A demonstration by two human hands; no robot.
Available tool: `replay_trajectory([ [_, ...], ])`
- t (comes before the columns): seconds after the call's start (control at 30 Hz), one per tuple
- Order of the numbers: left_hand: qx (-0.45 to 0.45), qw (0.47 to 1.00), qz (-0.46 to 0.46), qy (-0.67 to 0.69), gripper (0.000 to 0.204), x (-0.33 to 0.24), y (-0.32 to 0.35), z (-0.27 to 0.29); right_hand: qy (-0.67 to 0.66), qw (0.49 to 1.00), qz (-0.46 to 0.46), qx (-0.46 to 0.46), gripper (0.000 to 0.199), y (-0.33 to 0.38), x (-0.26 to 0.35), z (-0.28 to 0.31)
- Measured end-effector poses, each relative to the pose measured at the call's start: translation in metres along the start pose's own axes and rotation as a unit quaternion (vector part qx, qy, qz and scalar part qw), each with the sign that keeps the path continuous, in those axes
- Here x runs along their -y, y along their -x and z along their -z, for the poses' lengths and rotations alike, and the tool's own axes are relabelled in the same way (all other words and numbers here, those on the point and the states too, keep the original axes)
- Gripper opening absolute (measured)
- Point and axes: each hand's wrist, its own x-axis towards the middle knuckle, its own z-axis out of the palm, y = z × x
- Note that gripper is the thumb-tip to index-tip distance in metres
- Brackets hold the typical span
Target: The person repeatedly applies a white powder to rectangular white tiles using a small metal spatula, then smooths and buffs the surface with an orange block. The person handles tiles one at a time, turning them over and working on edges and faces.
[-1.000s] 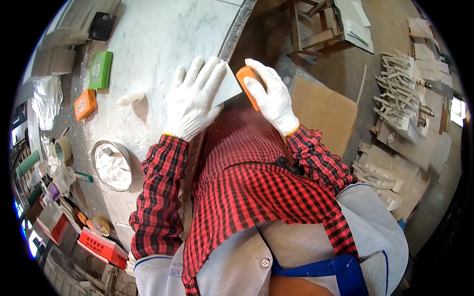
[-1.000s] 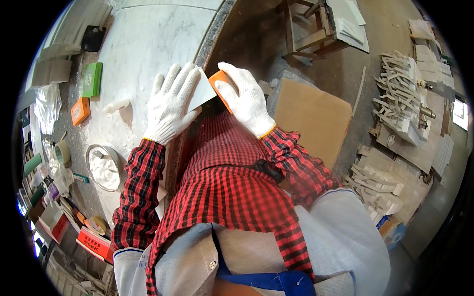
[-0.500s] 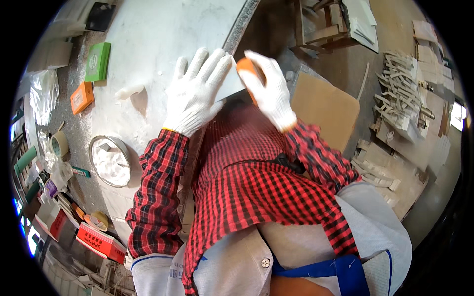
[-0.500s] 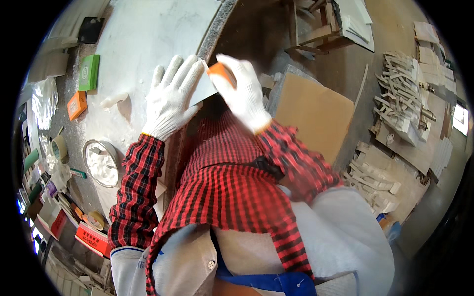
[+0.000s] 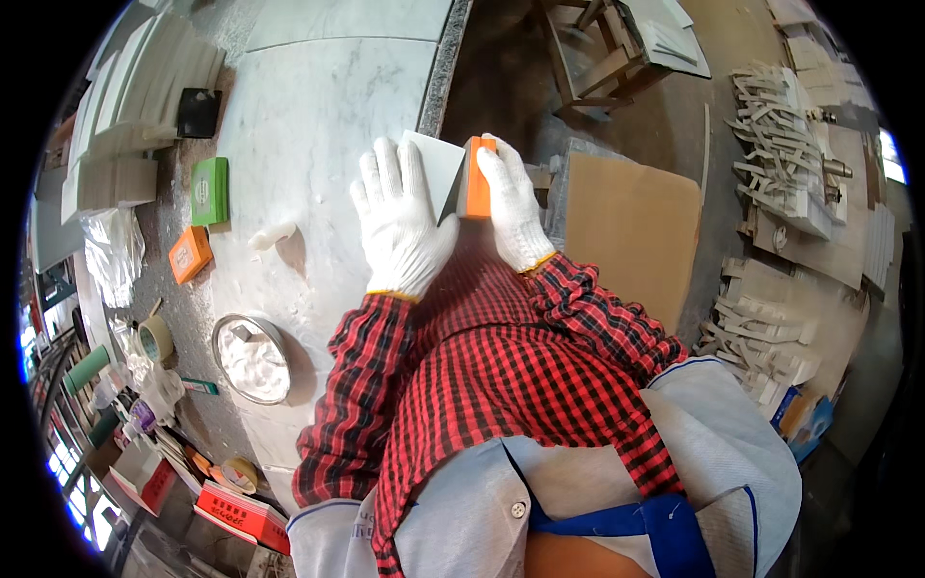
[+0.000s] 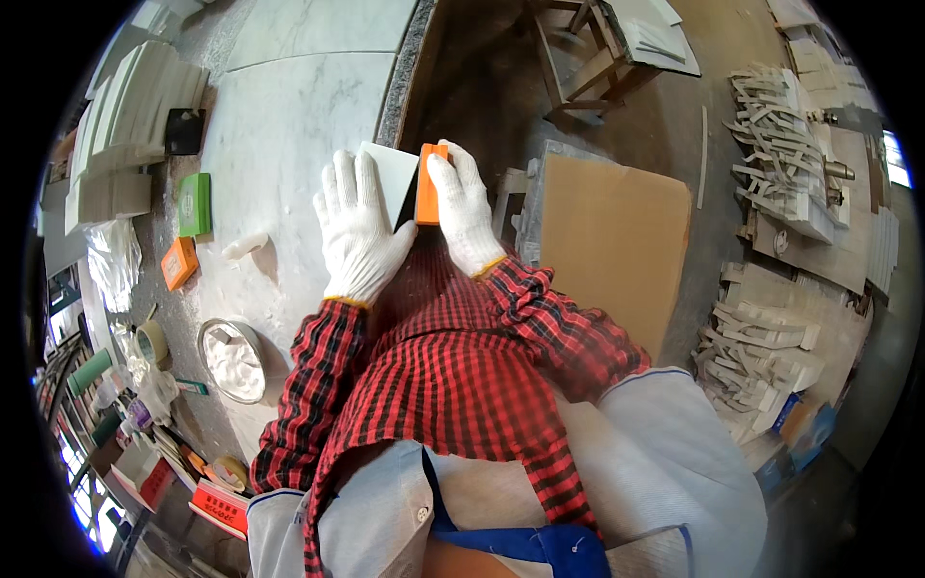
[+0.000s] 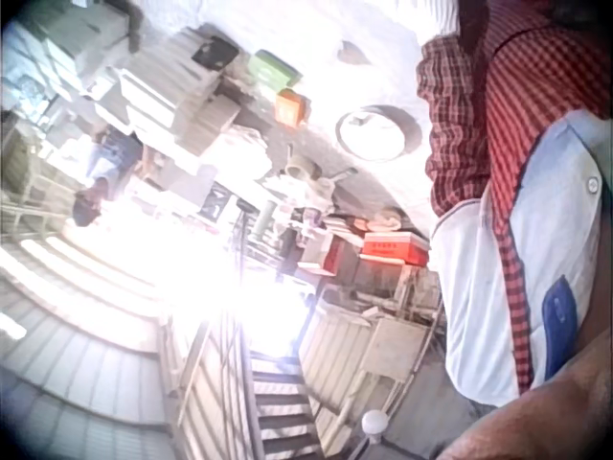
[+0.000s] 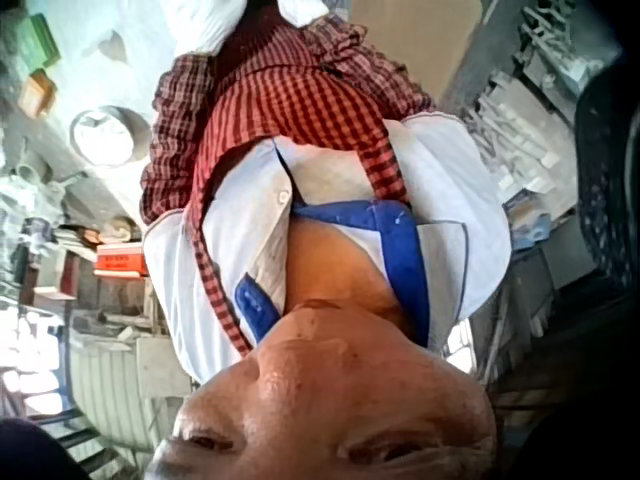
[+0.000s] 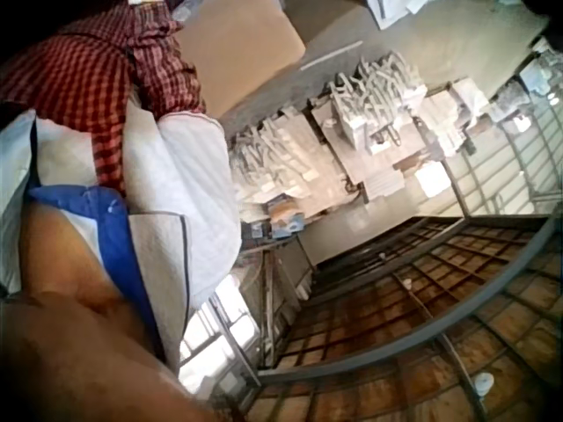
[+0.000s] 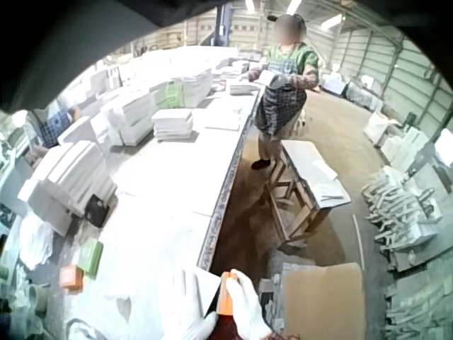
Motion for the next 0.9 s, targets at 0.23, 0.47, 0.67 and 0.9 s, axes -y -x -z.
replay_trajectory([
  [0.23, -0.012, 0.988, -0.125, 0.092, 0.090, 0.034, 0.013, 0.007, 0.090, 0.994, 0.069, 0.008, 0.052, 0.018, -0.018, -0.015],
  [0.47, -0.033, 0.988, -0.111, 0.100, 0.080, 0.027, 0.011, 0.009, 0.201, 0.961, 0.174, -0.076, 0.048, -0.007, -0.021, -0.025],
  [0.67, -0.026, 0.989, -0.112, 0.091, 0.083, 0.032, 0.012, 0.003, 0.301, 0.927, 0.216, -0.054, 0.052, 0.032, -0.032, -0.022],
  [0.9, 0.021, 0.989, -0.109, 0.102, 0.094, 0.031, 0.011, 0.008, 0.185, 0.964, 0.115, -0.155, 0.059, -0.081, -0.020, 0.015],
])
